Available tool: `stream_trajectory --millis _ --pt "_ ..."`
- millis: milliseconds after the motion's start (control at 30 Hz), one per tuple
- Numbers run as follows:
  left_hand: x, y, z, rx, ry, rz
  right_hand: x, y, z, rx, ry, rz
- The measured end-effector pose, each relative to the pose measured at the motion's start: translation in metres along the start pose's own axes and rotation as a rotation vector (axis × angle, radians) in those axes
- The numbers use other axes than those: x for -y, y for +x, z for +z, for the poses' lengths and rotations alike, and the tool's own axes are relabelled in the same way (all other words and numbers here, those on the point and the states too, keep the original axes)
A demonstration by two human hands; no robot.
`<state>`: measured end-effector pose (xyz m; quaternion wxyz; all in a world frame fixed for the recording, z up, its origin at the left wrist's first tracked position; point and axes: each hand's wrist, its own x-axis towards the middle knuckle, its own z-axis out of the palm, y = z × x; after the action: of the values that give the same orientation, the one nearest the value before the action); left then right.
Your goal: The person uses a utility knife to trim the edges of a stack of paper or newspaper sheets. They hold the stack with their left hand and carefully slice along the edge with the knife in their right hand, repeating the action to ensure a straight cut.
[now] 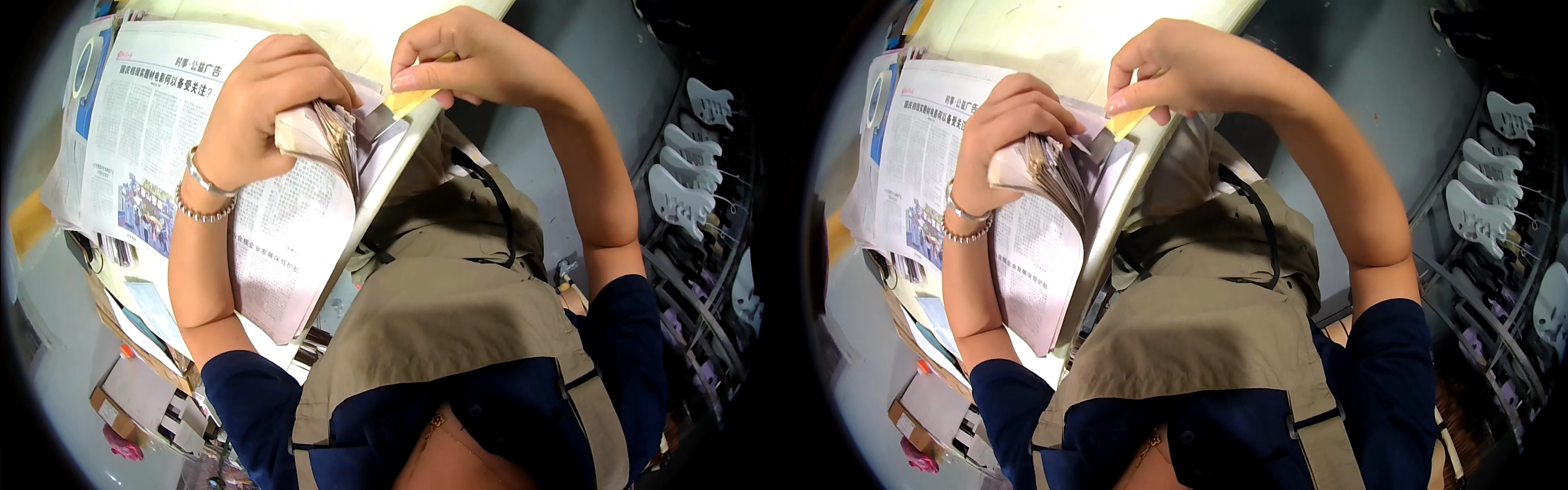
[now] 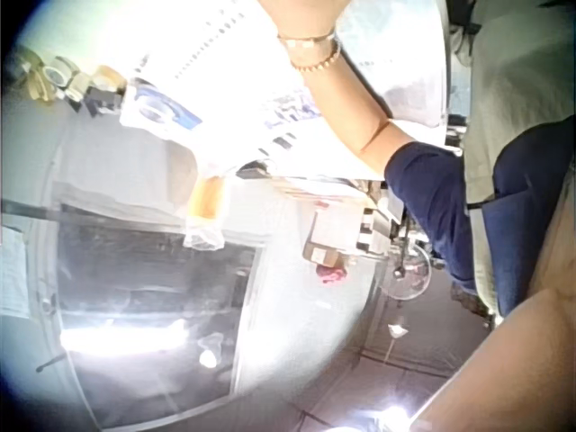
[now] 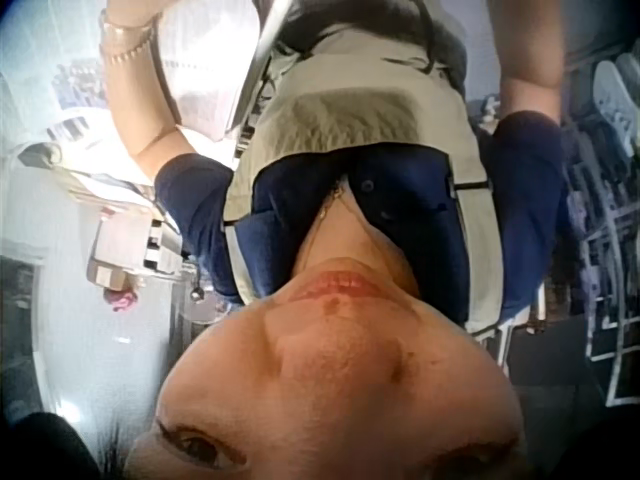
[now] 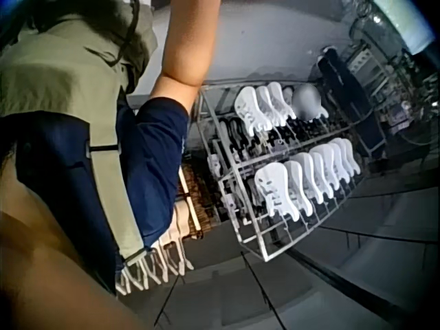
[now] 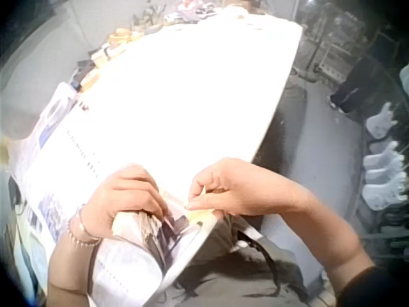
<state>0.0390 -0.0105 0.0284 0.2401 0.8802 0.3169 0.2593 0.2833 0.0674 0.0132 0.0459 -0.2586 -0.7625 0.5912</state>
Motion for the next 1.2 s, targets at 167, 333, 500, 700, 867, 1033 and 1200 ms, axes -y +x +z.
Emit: stream_trajectory --millis 167,333,500,700,867,1033,1200 --pt "0.016 -0.012 0.0 -0.11 -0.315 -0.094 0.012 -0.008 0.047 -0.002 0.179 0.051" --pt "0.047 -0.015 0.008 -0.252 -0.677 -0.022 0.032 -0.021 0.108 0.034 0.297 0.095" --pt "0.061 -0.021 0.011 -0.406 -0.986 0.097 0.038 -0.023 0.195 0.078 0.205 -0.153" --pt "0.064 -0.016 0.001 -0.373 -0.943 0.198 0.033 -0.022 0.231 0.18 0.113 -0.328" --pt "0.048 -0.014 -0.007 -0.167 -0.463 0.142 0.026 -0.068 0.111 -0.039 0.45 0.077" --pt "0.022 -0.008 0.0 -0.104 -0.335 0.0 -0.003 -0.082 0.063 -0.722 0.377 0.056" --pt "0.018 -0.004 0.005 -0.076 -0.222 -0.044 0.0 -0.073 0.058 -0.777 0.331 0.078"
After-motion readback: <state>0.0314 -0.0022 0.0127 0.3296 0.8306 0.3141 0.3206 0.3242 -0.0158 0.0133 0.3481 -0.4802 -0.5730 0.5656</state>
